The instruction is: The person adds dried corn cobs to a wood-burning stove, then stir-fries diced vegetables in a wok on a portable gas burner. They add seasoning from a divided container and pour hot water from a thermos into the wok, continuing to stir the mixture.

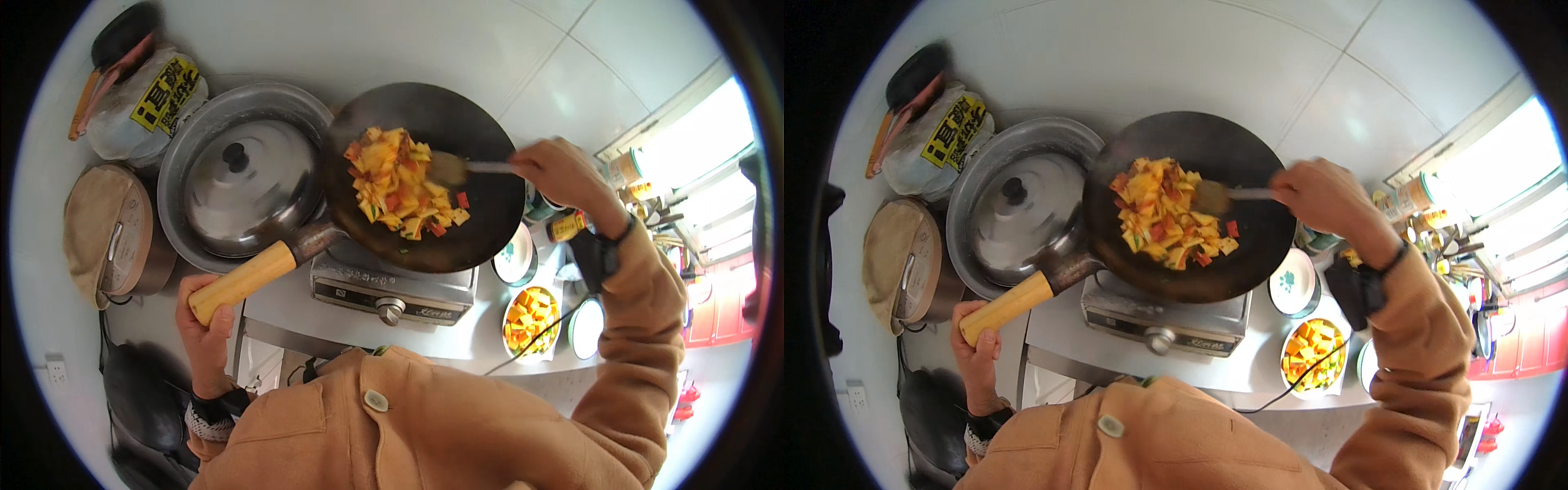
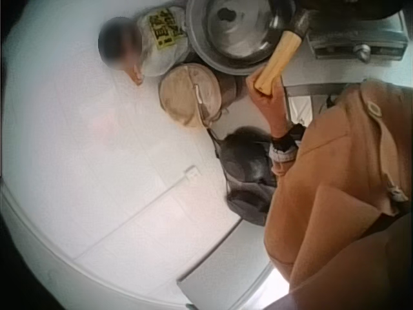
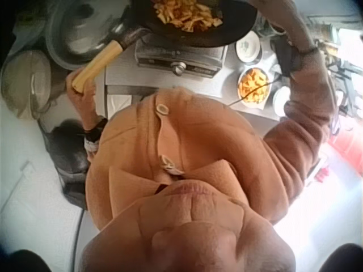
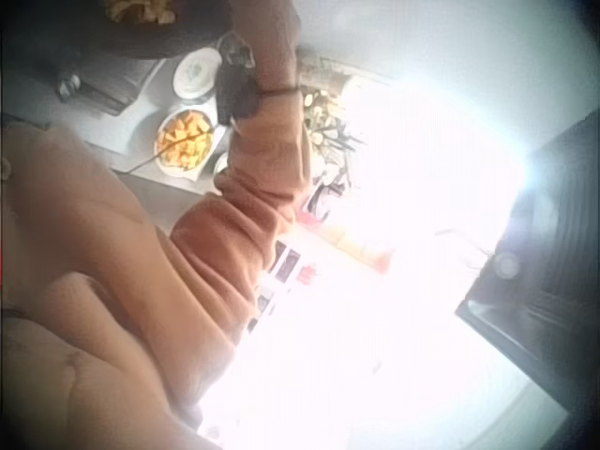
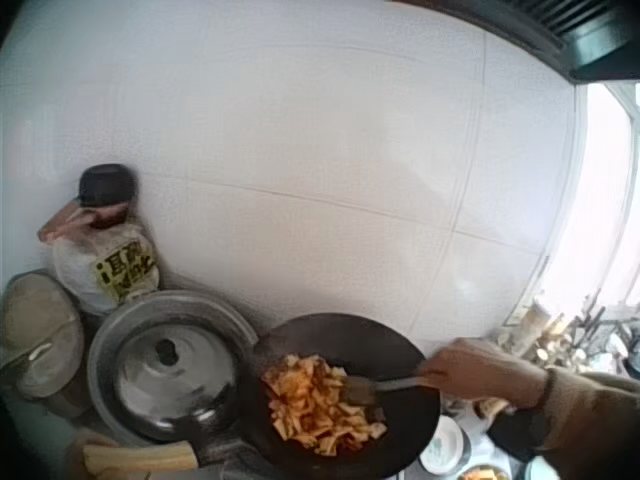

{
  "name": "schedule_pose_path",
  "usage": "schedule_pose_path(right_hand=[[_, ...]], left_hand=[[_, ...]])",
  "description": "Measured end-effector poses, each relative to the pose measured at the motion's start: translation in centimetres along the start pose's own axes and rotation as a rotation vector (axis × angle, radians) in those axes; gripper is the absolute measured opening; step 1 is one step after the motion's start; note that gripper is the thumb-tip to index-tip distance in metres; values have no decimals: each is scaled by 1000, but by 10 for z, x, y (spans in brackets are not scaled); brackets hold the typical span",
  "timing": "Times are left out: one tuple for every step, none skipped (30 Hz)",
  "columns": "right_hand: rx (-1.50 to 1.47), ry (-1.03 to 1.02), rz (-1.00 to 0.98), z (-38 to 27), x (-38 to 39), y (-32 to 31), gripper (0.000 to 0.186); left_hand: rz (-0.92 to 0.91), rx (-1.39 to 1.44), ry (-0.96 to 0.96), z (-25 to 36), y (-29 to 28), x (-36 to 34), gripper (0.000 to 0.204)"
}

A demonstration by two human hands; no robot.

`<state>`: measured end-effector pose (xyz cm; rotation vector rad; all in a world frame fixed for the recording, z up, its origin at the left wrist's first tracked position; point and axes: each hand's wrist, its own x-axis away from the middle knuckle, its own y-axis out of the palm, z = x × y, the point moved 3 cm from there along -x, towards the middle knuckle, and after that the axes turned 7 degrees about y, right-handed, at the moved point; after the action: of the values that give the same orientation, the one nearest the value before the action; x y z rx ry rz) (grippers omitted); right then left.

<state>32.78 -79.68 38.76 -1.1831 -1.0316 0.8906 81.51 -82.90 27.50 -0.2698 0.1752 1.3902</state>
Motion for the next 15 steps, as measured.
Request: schedule_pose_path(right_hand=[[82, 75, -31, 6, 6, -8, 19], [46, 36, -178, 4, 12, -5, 20], [30, 7, -277, 4, 17, -4, 22], [60, 41, -398, 2, 20, 6, 23], [-156, -107, -411, -7, 20, 14, 23], [-268, -126, -474, -20, 17, 35, 23], [-316, -135, -416, -30, 9, 52, 22], [-443, -183, -353, -33, 1, 59, 23], [-445, -116, -286, -31, -9, 64, 22], [-472, -90, -264, -29, -18, 65, 22], [-543, -132, -242, -30, -26, 64, 22], [-550, 38, -301, -25, -32, 63, 20], [-532, 18, -277, -27, -37, 57, 19], [-505, 19, -250, -31, -39, 51, 19], [-445, 76, -198, -36, -40, 45, 18]], left_hand=[[-31, -38, 50, 0, 0, -1, 30], [-65, -76, 96, 0, -1, -1, 30], [-49, -58, 61, -2, -2, 0, 31], [-39, -39, 21, -3, -4, 1, 32], [-34, -6, -18, -4, -4, 2, 33], [-36, 2, -65, -4, -5, 4, 33], [-39, 25, -100, -3, -4, 5, 33], [-40, 81, -112, -2, -4, 5, 33], [-41, 39, -94, 1, -3, 5, 33], [-42, 28, -61, 3, -2, 5, 33], [-37, 17, -57, 5, -1, 5, 32], [-37, 37, -48, 7, 0, 6, 32], [-33, 59, -71, 6, 0, 7, 32], [-32, 105, -95, 6, 1, 8, 32], [-17, 71, -94, 5, 0, 8, 32]])
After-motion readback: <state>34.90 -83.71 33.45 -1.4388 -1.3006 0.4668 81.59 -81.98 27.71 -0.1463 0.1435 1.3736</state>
